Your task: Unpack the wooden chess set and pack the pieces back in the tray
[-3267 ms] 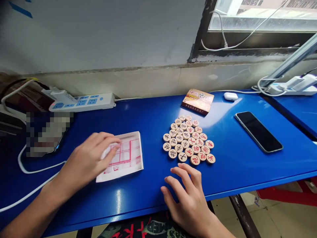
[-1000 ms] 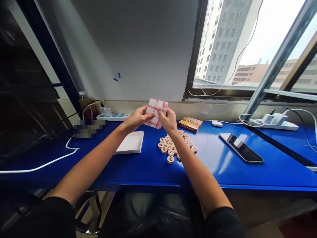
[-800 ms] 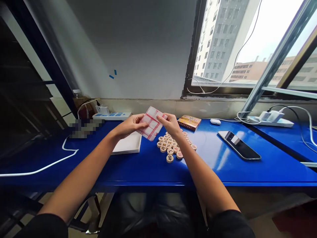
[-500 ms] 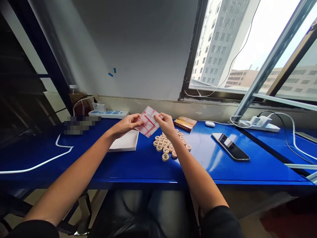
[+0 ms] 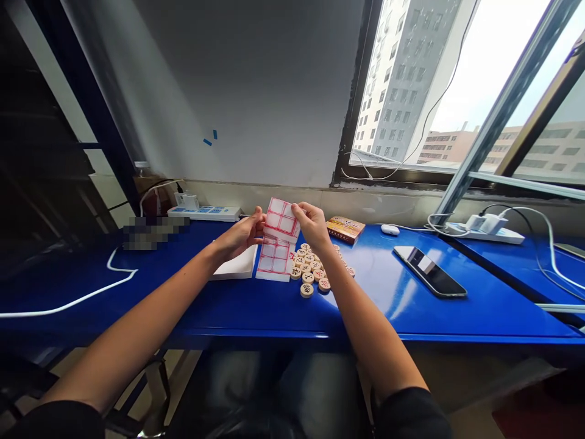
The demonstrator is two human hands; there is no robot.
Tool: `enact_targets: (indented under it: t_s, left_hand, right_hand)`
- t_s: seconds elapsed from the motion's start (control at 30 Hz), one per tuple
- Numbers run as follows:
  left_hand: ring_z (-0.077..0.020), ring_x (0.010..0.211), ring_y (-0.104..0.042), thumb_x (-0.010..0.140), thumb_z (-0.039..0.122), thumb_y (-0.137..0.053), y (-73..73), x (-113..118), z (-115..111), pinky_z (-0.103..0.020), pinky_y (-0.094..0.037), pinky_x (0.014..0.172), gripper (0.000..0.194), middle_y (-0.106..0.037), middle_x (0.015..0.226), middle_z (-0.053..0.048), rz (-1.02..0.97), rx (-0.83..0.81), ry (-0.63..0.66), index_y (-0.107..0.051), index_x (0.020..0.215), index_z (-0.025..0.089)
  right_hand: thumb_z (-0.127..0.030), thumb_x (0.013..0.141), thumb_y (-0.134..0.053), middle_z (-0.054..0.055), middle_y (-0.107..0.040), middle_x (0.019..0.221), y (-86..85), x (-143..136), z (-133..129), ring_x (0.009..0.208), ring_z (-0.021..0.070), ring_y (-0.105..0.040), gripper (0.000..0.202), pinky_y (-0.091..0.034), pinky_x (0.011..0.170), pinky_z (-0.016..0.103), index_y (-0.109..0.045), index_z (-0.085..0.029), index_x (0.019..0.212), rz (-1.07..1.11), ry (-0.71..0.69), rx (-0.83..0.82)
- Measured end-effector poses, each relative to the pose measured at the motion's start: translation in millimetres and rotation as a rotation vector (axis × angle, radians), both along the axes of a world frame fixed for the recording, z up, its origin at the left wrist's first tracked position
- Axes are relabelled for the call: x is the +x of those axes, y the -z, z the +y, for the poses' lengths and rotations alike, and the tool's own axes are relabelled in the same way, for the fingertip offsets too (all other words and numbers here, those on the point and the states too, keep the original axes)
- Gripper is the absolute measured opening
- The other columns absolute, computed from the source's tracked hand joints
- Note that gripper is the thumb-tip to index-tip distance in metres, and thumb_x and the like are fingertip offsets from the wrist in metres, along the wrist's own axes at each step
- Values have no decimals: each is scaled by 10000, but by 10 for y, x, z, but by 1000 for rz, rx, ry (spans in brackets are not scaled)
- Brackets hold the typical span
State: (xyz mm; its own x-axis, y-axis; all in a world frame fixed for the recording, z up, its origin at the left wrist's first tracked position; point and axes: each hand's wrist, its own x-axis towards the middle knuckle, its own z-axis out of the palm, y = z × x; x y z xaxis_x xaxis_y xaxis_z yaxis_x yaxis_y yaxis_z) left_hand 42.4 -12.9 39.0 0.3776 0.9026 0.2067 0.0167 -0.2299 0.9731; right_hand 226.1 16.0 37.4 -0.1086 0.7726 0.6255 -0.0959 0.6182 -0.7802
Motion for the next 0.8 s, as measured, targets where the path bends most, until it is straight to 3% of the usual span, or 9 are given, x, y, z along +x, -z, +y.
enact_targets:
  t_s: [0.13, 0.23, 0.43, 0.67, 0.8]
  left_hand:
    - [-190, 810, -640, 736, 543, -696, 19, 39, -31, -279, -472, 701, 468, -689, 936, -71, 32, 33, -6, -635, 980, 149]
    - [-196, 792, -644, 693, 458, -759, 48, 55, -31, -299, -494, 697, 451, -687, 936, -80, 38, 19, 29, -631, 974, 130]
    - [-194, 757, -646, 686, 414, -766, 58, -1, 4, -294, -486, 667, 423, -687, 879, -72, 94, -47, 25, -633, 963, 124]
    - [-168, 746, -655, 705, 288, -750, -38, -18, -58, -257, -496, 668, 281, -701, 857, -72, 105, -204, 57, -658, 913, 123]
    - [-165, 736, -666, 771, 178, -640, -86, 21, -77, -259, -541, 665, 200, -695, 871, -87, -75, -316, 76, -633, 961, 114]
  right_hand:
    - [-606, 732, -611, -49, -351, 547, -16, -9, -7, 501, 87, -303, 446, -223, 463, 245, -483, -198, 605, 39, 42, 11]
    - [-613, 730, -611, -46, -369, 551, -31, -10, -20, 501, 89, -318, 443, -241, 455, 242, -502, -198, 620, 47, 61, 23]
    - [-603, 751, -606, -52, -364, 532, -47, 5, -59, 482, 80, -309, 444, -232, 439, 235, -504, -194, 612, 24, 76, 64]
    - [-611, 767, -592, -48, -399, 548, -40, 1, -76, 493, 83, -329, 434, -240, 447, 234, -566, -184, 698, -93, 94, 116]
    - [-598, 799, -565, -49, -381, 549, -41, 2, -64, 496, 82, -303, 429, -227, 454, 241, -552, -183, 690, -90, 161, 203]
